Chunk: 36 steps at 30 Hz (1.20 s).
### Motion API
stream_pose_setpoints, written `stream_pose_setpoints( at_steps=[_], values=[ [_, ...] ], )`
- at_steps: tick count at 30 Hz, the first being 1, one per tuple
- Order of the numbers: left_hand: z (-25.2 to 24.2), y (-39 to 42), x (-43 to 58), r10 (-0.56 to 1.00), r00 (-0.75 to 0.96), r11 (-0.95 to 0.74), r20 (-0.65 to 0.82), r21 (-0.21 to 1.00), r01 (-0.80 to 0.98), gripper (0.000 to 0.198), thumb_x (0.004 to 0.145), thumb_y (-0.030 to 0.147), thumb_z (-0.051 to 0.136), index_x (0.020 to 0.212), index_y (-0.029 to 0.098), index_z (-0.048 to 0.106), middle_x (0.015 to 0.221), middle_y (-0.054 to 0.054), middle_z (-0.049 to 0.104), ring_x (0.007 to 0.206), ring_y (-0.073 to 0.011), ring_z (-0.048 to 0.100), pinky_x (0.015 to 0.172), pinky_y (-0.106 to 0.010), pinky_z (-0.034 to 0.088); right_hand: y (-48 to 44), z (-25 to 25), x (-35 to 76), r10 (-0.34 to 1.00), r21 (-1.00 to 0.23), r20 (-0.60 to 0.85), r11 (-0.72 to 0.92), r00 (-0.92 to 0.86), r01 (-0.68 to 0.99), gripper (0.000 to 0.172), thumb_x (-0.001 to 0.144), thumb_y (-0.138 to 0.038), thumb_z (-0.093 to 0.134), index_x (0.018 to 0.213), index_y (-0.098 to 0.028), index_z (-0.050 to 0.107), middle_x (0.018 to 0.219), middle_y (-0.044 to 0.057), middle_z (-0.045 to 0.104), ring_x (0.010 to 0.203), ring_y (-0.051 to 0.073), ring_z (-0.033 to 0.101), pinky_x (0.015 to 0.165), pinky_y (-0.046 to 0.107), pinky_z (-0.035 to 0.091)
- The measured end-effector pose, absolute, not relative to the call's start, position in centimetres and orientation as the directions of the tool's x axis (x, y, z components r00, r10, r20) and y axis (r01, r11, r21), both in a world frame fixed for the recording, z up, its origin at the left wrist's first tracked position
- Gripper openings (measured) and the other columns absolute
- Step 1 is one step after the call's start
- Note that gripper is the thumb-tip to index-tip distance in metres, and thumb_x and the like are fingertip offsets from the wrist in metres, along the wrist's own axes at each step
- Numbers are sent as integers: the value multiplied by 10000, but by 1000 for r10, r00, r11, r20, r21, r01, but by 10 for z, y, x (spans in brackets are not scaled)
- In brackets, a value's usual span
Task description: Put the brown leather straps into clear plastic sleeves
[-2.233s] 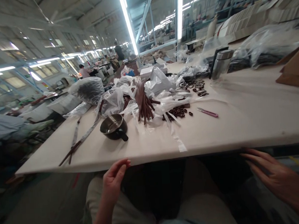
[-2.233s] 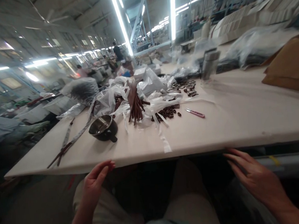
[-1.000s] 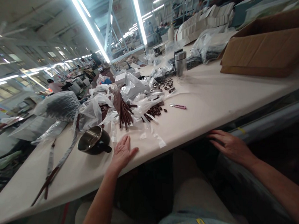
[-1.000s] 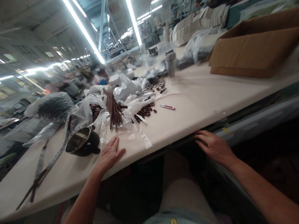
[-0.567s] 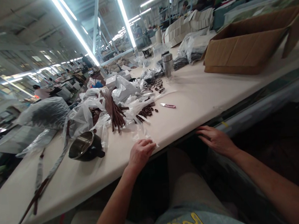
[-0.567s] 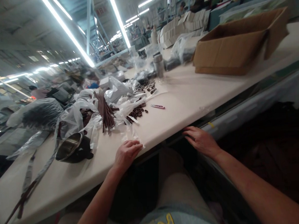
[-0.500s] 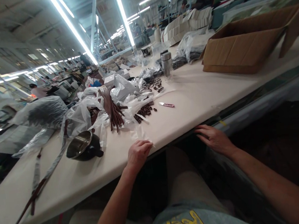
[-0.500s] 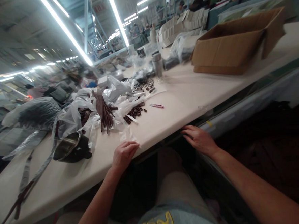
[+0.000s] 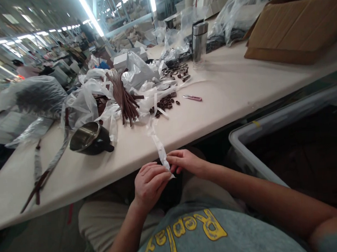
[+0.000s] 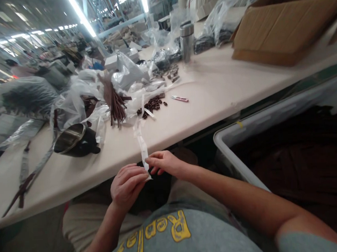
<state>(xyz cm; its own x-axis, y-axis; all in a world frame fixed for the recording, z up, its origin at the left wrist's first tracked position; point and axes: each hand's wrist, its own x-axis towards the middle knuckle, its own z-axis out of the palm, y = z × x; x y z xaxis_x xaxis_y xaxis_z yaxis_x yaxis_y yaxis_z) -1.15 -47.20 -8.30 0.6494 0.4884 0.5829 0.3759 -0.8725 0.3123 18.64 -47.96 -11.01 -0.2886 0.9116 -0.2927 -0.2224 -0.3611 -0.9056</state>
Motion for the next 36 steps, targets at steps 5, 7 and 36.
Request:
stream_pose_setpoints(
  at_steps=[5, 7, 36],
  values=[
    [-88, -481, -21, 457, 680, -889, 574, 290, 354, 165, 916, 219, 598, 929, 273, 753, 898, -23, 785, 865, -167, 728, 932, -343, 551, -462, -108, 168, 949, -899, -238, -296, -208, -322, 461, 586, -540, 859, 687, -159, 621, 565, -55, 561, 512, 74, 479, 504, 203, 374],
    [-89, -487, -26, 482, 618, -876, 620, 350, 333, 172, 879, 177, 648, 994, 269, 738, 945, -29, 782, 888, -174, 724, 927, -355, 553, -460, -105, 169, 968, -921, -178, -227, -177, -318, 441, 615, -534, 840, 669, -164, 607, 553, -61, 543, 514, 78, 463, 519, 217, 373],
    [-116, -497, 14, 713, 523, 624, -468, 763, -169, 472, 724, 485, 808, 1023, 127, 742, 961, -118, 744, 855, -183, 683, 728, -248, 536, -471, -101, 171, 993, -928, 9, 53, 120, -370, 330, 746, -488, 786, 756, -191, 643, 648, -31, 574, 584, 107, 499, 572, 233, 449]
  ],
)
